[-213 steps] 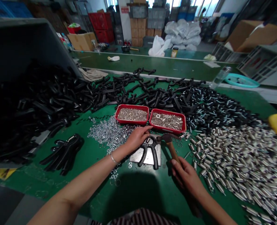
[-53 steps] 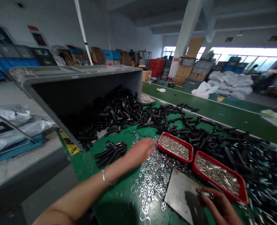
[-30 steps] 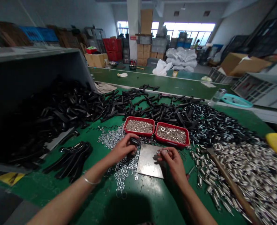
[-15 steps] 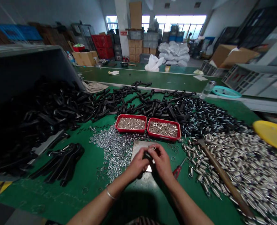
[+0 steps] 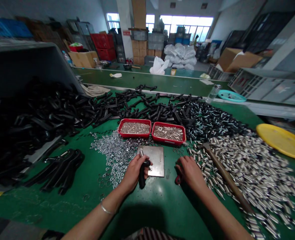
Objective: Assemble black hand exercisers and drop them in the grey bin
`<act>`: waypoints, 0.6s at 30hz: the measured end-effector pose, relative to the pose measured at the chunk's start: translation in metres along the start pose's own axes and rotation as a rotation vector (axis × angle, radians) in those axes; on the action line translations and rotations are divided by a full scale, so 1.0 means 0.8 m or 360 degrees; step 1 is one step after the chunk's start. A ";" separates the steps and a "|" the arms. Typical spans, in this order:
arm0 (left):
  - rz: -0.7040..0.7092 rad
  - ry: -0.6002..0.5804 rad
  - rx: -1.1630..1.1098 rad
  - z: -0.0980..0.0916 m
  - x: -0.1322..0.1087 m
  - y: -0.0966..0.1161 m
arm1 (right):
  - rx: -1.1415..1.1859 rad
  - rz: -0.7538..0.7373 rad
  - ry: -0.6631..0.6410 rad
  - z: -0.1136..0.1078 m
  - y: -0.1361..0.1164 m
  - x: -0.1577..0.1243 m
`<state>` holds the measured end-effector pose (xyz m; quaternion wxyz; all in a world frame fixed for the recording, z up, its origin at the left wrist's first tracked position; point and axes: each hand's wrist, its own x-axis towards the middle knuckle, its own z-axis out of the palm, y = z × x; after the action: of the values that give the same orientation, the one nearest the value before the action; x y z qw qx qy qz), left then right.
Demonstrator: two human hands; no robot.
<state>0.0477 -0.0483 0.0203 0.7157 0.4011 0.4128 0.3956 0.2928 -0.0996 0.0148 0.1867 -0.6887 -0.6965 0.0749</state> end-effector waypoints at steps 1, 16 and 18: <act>0.0023 -0.0017 -0.0017 0.001 0.005 0.005 | -0.0144 -0.0016 -0.0034 0.000 0.007 -0.001; 0.0763 0.0068 0.0505 0.031 0.035 0.020 | 0.2207 0.0606 0.0028 -0.006 -0.084 0.018; 0.0799 0.0106 0.0588 0.026 0.036 0.015 | 0.2456 0.0660 -0.0049 0.004 -0.102 0.027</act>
<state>0.0734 -0.0229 0.0303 0.4967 0.6005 0.3891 0.4912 0.2161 -0.0810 0.0447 0.5834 -0.4796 -0.3083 0.5784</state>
